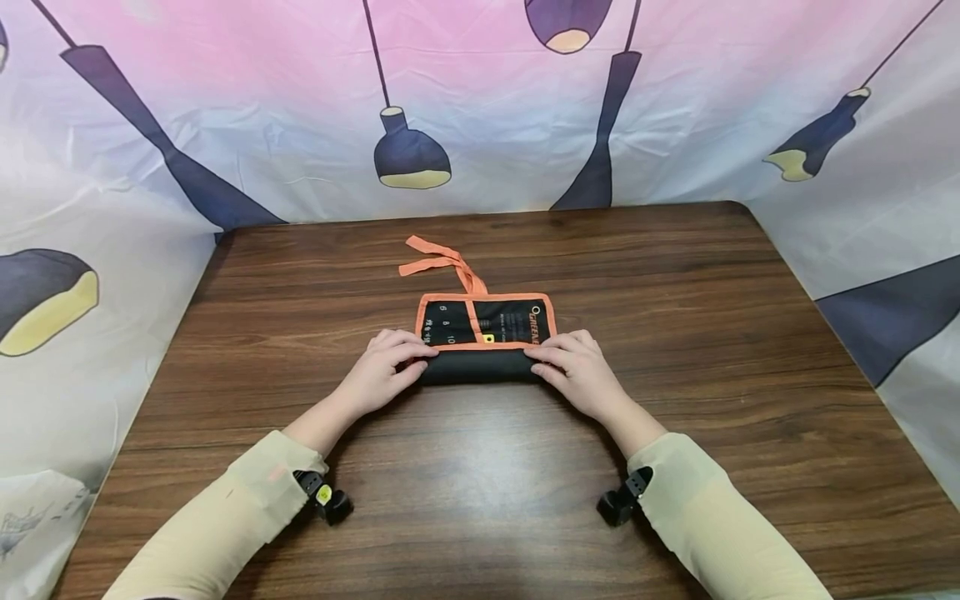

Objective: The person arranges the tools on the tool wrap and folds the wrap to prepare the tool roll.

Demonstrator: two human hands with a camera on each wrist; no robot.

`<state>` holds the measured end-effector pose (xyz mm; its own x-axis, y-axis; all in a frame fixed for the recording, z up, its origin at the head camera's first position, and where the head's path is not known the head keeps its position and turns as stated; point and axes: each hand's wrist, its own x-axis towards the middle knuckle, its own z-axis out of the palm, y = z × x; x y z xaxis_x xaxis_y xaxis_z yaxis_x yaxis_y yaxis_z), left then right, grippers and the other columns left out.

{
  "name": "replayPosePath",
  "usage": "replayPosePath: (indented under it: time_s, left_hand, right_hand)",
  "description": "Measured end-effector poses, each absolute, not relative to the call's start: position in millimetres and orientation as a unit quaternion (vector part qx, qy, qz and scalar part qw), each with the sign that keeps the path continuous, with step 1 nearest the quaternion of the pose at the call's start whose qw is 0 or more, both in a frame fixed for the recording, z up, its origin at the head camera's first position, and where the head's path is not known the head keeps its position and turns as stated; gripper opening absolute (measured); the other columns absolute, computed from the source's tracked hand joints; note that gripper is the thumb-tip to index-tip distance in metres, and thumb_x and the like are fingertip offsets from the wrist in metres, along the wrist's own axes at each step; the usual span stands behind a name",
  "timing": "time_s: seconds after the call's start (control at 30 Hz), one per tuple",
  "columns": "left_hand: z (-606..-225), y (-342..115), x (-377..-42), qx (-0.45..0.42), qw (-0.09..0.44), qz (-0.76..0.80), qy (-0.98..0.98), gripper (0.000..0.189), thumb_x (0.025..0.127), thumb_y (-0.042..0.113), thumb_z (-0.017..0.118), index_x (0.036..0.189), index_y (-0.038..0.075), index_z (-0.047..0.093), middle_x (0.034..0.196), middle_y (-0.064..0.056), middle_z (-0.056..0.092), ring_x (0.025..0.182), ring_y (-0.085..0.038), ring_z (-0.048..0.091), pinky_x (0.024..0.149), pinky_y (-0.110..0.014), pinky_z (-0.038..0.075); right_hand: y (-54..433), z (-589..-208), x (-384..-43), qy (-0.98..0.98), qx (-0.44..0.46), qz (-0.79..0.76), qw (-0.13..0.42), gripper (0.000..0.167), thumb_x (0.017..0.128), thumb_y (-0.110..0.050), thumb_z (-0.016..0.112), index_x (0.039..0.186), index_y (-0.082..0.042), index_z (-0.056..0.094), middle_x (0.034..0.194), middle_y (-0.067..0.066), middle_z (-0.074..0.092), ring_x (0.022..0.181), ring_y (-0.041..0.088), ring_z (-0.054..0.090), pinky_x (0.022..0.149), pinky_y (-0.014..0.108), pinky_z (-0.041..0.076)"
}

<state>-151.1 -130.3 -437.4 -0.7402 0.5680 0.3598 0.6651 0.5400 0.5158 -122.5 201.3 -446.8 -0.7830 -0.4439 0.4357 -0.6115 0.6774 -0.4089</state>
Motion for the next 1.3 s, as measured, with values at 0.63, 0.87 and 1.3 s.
replayPosePath:
  time_s: [0.63,0.87,1.3]
  left_hand:
    - [-441.1,-131.8,-153.3,-0.342,0.025,-0.320,-0.883,0.034,0.080,0.026,0.075,0.113,0.019,0.066,0.116,-0.001,0.056,0.104,-0.022,0.045,0.086,-0.044,0.031]
    - [-442.3,-132.3,-154.9,-0.338,0.016,-0.325,-0.883,0.035,0.081,0.026,0.075,0.113,0.019,0.066,0.116,-0.001,0.055,0.104,-0.022,0.044,0.087,-0.045,0.032]
    - [-444.1,-131.9,-156.5,-0.341,0.010,-0.316,-0.886,0.043,0.078,0.026,0.077,0.118,0.017,0.063,0.119,-0.003,0.054,0.107,-0.024,0.044,0.088,-0.047,0.032]
  right_hand:
    - [198.8,-446.7,-124.7,-0.912,0.271,0.292,0.099,0.039,0.080,-0.022,0.075,0.118,-0.015,0.067,0.109,0.002,0.060,0.099,0.022,0.044,0.082,0.040,0.037]
    - [198.4,-446.7,-125.0,-0.916,0.261,0.294,0.082,0.042,0.080,-0.024,0.075,0.120,-0.015,0.065,0.112,0.003,0.059,0.100,0.022,0.044,0.083,0.040,0.037]
    - [197.9,-447.6,-126.1,-0.921,0.253,0.291,0.063,0.048,0.080,-0.027,0.075,0.125,-0.015,0.062,0.117,0.006,0.057,0.101,0.024,0.044,0.083,0.043,0.039]
